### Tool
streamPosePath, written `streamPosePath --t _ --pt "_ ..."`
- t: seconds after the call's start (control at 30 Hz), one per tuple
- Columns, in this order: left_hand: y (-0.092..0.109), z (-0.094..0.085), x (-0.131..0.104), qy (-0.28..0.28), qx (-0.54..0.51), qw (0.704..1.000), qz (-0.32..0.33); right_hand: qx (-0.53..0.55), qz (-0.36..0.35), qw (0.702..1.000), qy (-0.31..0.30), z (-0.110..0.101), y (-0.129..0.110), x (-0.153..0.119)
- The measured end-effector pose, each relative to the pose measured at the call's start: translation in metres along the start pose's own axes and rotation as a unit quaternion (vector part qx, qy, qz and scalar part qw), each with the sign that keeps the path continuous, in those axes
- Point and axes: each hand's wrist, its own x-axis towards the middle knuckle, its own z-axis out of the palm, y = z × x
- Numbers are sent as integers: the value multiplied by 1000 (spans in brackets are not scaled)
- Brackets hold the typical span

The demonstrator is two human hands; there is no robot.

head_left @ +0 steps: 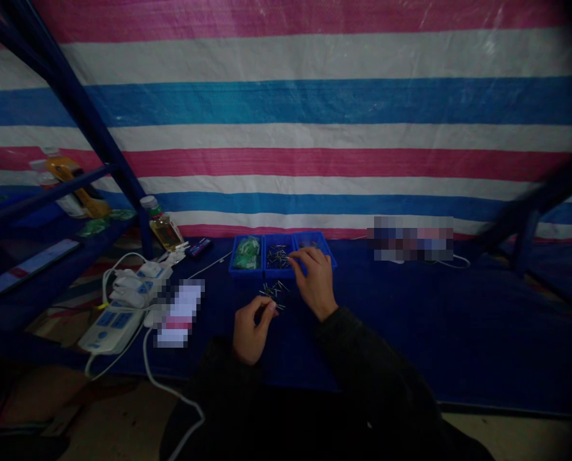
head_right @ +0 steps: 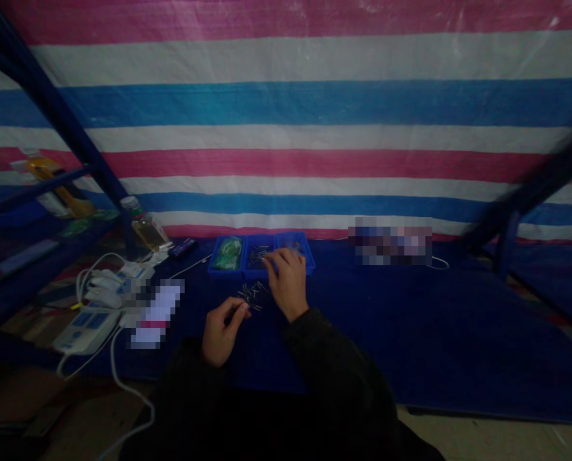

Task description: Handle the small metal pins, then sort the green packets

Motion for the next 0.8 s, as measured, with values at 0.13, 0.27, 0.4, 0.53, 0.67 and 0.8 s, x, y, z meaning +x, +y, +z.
streamPosePath --t 0.13,0.27,0.4,0.53,0.67,0.8 --pt "0 0 0 0 -7 1000 -3 -32 6 999 9 3 11 -2" --pt "1 1 -1 -3 -14 1000 -6 11 16 999 -33 -3 15 -40" --pt "-1 1 -2 17 -15 1000 -9 18 15 992 -123 -4 10 -75" --pt "-3 0 -2 53 -22 998 -17 22 9 985 -172 -1 5 -86" --pt "-5 0 -2 55 -22 998 -15 7 7 984 -179 3 6 -85" --pt "-5 0 -2 55 -20 998 -18 -23 -4 981 -191 6 7 -84"
